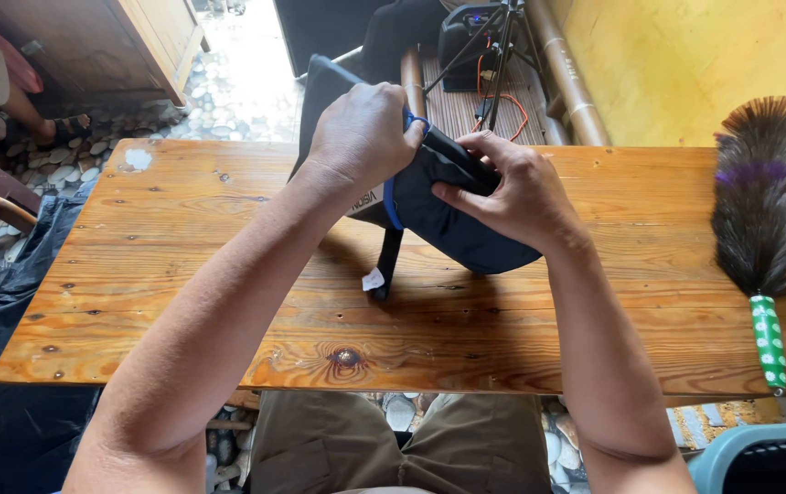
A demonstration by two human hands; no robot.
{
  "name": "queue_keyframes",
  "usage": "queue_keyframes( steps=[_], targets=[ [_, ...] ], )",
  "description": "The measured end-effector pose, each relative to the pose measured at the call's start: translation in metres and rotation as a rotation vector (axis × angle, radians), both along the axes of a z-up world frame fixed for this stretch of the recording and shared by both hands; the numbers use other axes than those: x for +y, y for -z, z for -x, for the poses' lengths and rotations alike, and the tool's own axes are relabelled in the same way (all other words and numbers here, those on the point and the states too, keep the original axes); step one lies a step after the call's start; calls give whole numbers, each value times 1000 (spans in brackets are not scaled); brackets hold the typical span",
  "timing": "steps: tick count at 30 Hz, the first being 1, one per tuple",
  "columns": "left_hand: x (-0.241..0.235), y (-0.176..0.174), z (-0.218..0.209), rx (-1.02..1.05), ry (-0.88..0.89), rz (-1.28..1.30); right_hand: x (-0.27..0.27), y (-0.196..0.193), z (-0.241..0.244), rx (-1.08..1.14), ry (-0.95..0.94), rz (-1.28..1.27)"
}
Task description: The person cleans a small black bag with a dust brush, then places it in a basket. They then pick up a larger black bag, unfold it on the table, and clean it with the dust brush.
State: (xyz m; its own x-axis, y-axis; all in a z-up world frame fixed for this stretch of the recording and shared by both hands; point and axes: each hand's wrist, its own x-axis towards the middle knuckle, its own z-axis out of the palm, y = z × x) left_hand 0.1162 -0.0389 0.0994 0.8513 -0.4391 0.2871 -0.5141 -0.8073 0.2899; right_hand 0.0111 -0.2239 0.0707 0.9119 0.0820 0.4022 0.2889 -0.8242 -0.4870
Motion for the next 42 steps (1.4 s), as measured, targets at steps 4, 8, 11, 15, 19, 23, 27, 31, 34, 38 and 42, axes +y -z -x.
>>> queue_keyframes(
  steps=[4,8,11,15,19,23,27,31,34,38,42],
  targets=[
    [0,-5,4,1,8,-22,-1,3,-1,2,5,18],
    [1,-9,8,51,26,3,0,9,-5,-29,-19,55],
    [-1,-12,11,68,36,-6,1,13,-8,-70,-41,91],
    [-7,-8,18,-11,104,-36,3,13,-9,5,14,92],
    [-20,25,16,-327,154,-77,-7,34,-21,-117,-42,10],
    [-24,32,44,-347,267,111,-16,51,-35,-170,69,20],
    [-2,21,73,-475,276,674,-10,37,-26,-245,48,-232],
    [28,91,20,-526,-24,958,-20,46,-42,-290,-47,-393],
    [37,125,-4,-110,-96,1141,-28,58,-56,-272,-146,-583],
    [34,124,-6,474,568,1299,-23,80,-74,-239,-399,-831],
    [33,139,-13,451,499,1244,-19,101,-77,-194,-387,-881]
  ],
)
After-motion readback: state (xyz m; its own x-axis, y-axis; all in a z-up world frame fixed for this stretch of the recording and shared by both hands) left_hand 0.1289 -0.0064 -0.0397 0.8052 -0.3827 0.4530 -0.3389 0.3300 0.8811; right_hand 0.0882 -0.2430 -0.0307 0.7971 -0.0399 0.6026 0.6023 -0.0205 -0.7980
